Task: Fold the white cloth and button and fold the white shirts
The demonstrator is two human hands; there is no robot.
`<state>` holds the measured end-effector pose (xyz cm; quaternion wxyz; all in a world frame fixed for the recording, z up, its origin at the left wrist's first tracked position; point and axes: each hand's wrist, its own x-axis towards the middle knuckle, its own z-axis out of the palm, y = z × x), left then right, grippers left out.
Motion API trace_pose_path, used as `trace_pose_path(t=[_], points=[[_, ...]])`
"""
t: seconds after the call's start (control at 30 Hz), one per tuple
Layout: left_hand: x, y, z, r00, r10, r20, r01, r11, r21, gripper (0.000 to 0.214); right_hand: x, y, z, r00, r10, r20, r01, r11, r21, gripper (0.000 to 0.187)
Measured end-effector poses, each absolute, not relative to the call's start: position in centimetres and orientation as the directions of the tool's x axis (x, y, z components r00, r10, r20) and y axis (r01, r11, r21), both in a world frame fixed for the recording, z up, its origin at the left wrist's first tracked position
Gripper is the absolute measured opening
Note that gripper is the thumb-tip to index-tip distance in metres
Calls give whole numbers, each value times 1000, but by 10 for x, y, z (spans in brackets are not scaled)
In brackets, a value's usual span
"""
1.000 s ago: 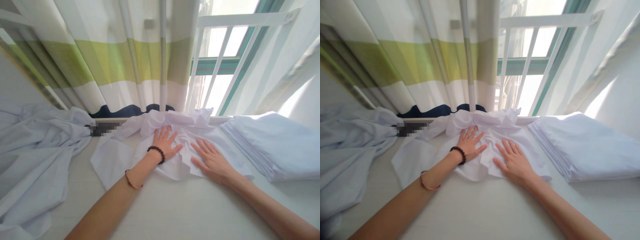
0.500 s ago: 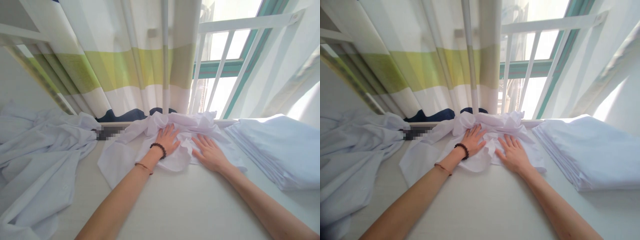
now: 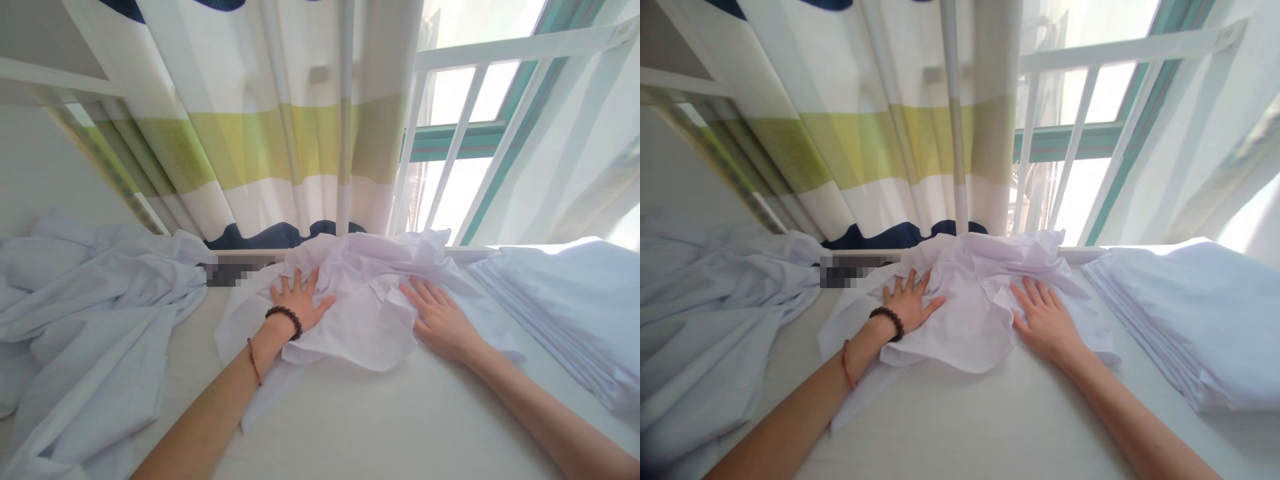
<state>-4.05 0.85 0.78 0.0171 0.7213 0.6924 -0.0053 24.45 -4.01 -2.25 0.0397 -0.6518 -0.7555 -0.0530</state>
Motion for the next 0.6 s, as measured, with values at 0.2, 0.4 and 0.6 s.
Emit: trace_pose_path(t=[0.2,0.4,0.6], points=[[-10,1,2,221,969,108,961,-235,145,66,250,-39,-35,-215,959,183,976,203,85,62],[-16,27,6,363,909,204,865,-410,289,48,243,-40,-41,-199,960,197,979,185,88,63],[-31,43,10,433,873,226,800,-488,350,43,218,-52,-35,-225,959,172,974,221,42,59]])
